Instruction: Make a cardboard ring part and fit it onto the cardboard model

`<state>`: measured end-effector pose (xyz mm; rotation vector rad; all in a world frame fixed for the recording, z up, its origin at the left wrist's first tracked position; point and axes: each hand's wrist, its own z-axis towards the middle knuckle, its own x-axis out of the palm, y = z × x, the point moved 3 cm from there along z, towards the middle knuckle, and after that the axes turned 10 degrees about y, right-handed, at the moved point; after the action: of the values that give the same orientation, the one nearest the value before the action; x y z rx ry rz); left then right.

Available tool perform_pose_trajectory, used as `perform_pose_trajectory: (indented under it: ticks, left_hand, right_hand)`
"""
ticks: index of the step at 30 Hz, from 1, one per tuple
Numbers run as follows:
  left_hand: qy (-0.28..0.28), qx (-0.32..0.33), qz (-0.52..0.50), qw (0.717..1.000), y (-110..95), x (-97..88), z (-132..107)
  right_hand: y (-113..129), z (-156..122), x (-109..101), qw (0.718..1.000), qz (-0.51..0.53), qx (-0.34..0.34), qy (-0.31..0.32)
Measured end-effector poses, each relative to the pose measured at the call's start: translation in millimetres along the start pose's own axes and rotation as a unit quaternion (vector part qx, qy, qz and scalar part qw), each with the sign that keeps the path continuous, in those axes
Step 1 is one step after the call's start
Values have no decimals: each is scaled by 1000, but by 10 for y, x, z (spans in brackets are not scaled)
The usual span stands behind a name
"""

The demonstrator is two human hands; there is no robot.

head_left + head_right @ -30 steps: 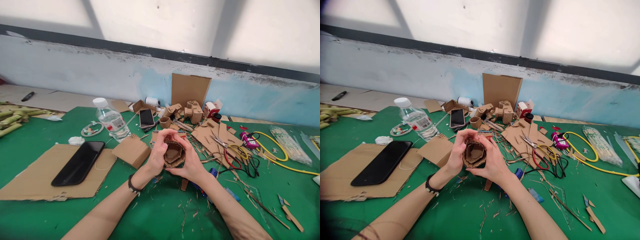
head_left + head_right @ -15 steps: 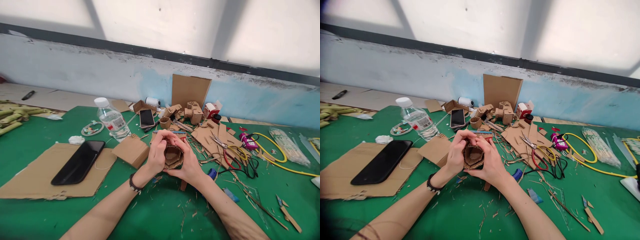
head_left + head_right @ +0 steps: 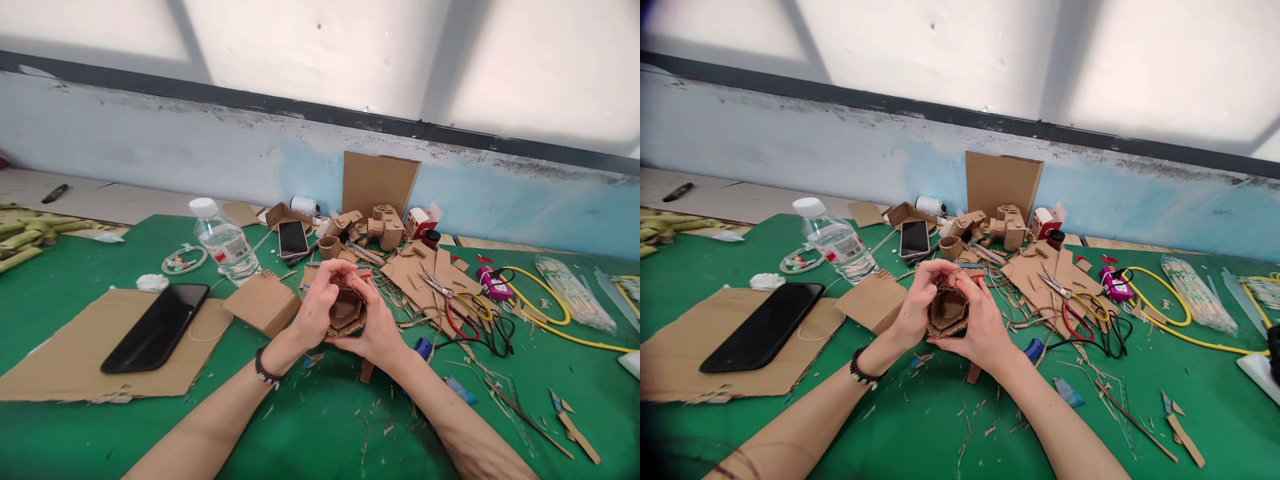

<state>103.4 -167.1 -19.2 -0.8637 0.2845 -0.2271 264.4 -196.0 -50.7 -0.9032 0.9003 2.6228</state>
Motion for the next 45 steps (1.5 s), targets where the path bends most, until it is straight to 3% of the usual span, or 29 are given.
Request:
perform_pose_trajectory:
  ticks: [7,13,20,24,27,30,32,34,38,40,45]
  left_hand:
    - [3,47,-28,999,-12,26,20]
    - [-95,34,-90,991,-96,4,32]
    - [-55,64,-59,995,-169,37,-31]
    - [-50,38,-19,998,-146,20,-33]
    - [-61,57,-11,996,-209,-45,30]
    - [-125,84,39,988,-252,-231,99]
    - [-170,50,87,980,-196,-409,126]
    - [-184,-41,151,970,-75,-587,135]
    - [-71,-220,241,942,139,-735,119]
    - [-41,-251,262,931,151,-703,113]
    - [-76,-238,256,934,87,-569,127]
  right_hand:
    - [37,-9,21,1000,2,24,-14]
    - [19,-20,15,999,36,37,-16]
    - [35,2,-66,1000,13,-22,-4]
    - [2,17,-97,999,34,-22,0]
    - [-51,28,-103,997,71,13,-9]
    - [-98,36,-83,993,103,50,-8]
    - [-115,41,-61,991,118,65,0]
    - [-122,47,-47,988,133,73,1]
    - [-113,51,-37,987,145,72,-7]
    - [-104,48,-38,987,142,73,-7]
    - [-81,35,-55,987,139,75,-8]
